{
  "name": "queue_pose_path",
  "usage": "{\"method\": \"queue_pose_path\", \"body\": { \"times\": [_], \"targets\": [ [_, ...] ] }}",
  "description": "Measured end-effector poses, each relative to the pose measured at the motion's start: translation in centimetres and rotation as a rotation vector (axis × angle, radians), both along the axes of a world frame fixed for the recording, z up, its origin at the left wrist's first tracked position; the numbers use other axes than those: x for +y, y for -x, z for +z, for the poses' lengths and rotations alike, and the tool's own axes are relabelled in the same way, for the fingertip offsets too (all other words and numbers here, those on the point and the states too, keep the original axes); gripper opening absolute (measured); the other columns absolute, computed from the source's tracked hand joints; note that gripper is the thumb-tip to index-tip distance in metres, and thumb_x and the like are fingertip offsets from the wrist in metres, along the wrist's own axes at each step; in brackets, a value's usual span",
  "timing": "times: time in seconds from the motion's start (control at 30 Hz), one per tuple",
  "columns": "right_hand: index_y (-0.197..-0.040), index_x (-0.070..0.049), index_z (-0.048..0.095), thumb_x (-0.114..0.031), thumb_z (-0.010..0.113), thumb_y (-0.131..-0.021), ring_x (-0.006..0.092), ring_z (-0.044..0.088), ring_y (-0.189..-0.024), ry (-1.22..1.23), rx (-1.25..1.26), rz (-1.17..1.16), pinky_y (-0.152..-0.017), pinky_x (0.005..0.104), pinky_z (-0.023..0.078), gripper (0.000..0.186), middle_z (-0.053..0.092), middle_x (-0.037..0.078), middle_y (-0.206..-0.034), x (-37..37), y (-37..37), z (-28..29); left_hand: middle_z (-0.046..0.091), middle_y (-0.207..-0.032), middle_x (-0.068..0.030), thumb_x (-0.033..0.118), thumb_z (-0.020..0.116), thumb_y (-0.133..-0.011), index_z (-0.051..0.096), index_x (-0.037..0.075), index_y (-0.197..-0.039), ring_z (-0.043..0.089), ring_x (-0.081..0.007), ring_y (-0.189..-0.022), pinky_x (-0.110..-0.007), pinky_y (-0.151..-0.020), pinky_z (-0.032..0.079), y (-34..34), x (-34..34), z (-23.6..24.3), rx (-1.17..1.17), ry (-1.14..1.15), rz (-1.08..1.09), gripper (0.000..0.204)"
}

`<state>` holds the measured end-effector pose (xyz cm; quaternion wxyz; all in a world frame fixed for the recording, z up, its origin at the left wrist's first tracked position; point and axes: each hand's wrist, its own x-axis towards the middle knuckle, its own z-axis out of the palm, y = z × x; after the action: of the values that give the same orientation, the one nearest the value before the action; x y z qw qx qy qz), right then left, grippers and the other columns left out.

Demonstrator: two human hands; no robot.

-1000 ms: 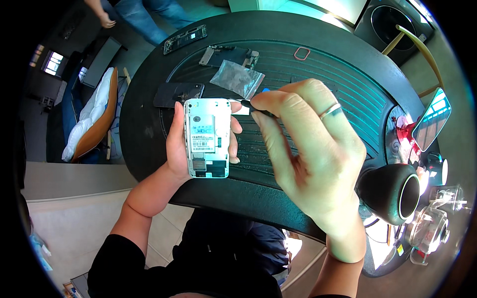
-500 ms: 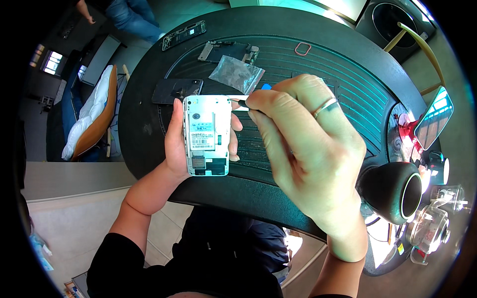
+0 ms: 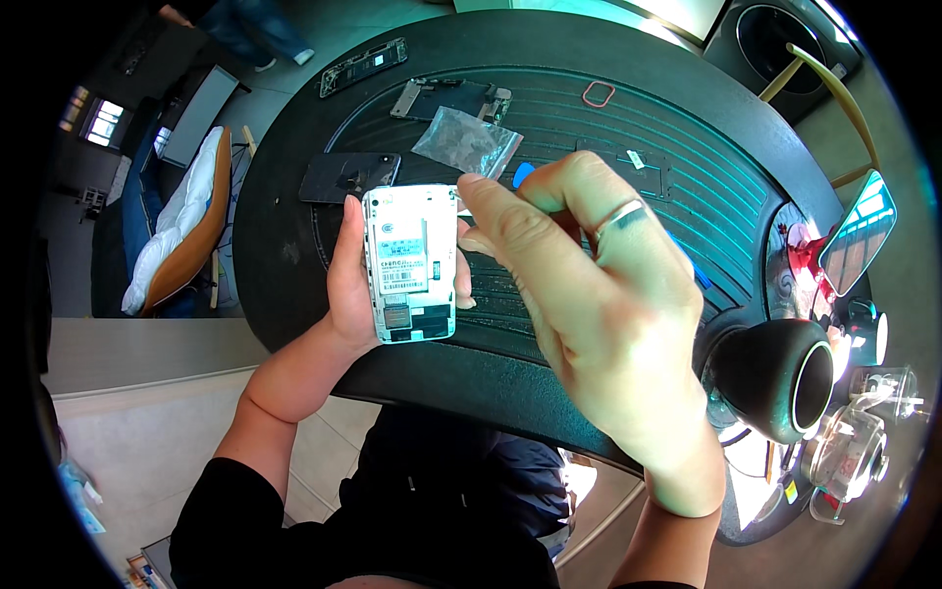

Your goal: The person disassembles a white smartphone using a screwdriver and plastic pry tools, removes the battery, and reassembles the device. The person handles the phone, battery, and tools on a round table.

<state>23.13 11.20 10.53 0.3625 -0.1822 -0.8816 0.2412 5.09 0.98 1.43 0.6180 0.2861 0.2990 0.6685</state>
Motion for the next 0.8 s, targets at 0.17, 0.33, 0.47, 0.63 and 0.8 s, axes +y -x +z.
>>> {"method": "queue_pose_path", "body": {
  "times": [0.17, 0.33, 0.47, 0.63, 0.8],
  "targets": [
    [-0.104, 0.004, 0.072, 0.013, 0.065, -0.080, 0.0150, 0.060, -0.074, -0.019, 0.020, -0.012, -0.067, 0.0246, 0.050, 0.027, 0.061, 0.009, -0.087, -0.10, 0.32, 0.21, 0.061, -0.110, -0.0234, 0.067, 0.016, -0.097, 0.044, -0.007, -0.134, 0.069, -0.0286, -0.080, -0.039, -0.069, 0.061, -0.26, 0.18, -0.25, -0.008, -0.015, 0.076, 0.087],
    [-0.096, 0.004, 0.070, 0.011, 0.068, -0.080, 0.0155, 0.060, -0.073, -0.111, 0.099, -0.032, -0.065, 0.0246, 0.049, 0.018, 0.065, 0.010, -0.086, 0.15, 0.42, 0.10, 0.061, -0.110, -0.0235, 0.067, 0.017, -0.097, 0.042, -0.008, -0.135, 0.069, -0.0286, -0.080, -0.039, -0.068, 0.061, -0.11, 0.41, -0.49, -0.013, -0.015, 0.066, 0.087],
    [-0.090, 0.004, 0.068, 0.007, 0.071, -0.080, 0.0144, 0.059, -0.070, -0.148, 0.126, -0.019, -0.061, 0.0239, 0.047, 0.011, 0.064, 0.010, -0.083, 0.40, 0.33, -0.62, 0.061, -0.109, -0.0234, 0.068, 0.019, -0.097, 0.041, -0.008, -0.135, 0.069, -0.0286, -0.079, -0.039, -0.067, 0.061, -0.15, 0.28, -0.34, -0.041, 0.007, 0.061, 0.088],
    [-0.083, 0.004, 0.063, 0.003, 0.074, -0.081, 0.0120, 0.055, -0.065, -0.120, -0.047, -0.099, -0.054, 0.0229, 0.041, 0.011, 0.059, 0.007, -0.076, 0.09, 0.00, 0.05, 0.063, -0.109, -0.0171, 0.069, 0.019, -0.097, 0.038, -0.008, -0.140, 0.068, -0.0249, -0.083, -0.034, -0.072, 0.057, -0.01, 0.23, -0.13, -0.035, -0.029, -0.003, 0.091],
    [-0.085, 0.003, 0.063, 0.007, 0.071, -0.081, 0.0115, 0.057, -0.066, -0.112, -0.040, -0.108, -0.056, 0.0222, 0.043, 0.009, 0.059, 0.007, -0.078, 0.27, 0.13, -0.18, 0.062, -0.110, -0.0175, 0.068, 0.020, -0.097, 0.038, -0.007, -0.141, 0.068, -0.0249, -0.083, -0.035, -0.072, 0.057, 0.10, 0.22, -0.11, -0.014, -0.021, 0.008, 0.090]
  ]
}}
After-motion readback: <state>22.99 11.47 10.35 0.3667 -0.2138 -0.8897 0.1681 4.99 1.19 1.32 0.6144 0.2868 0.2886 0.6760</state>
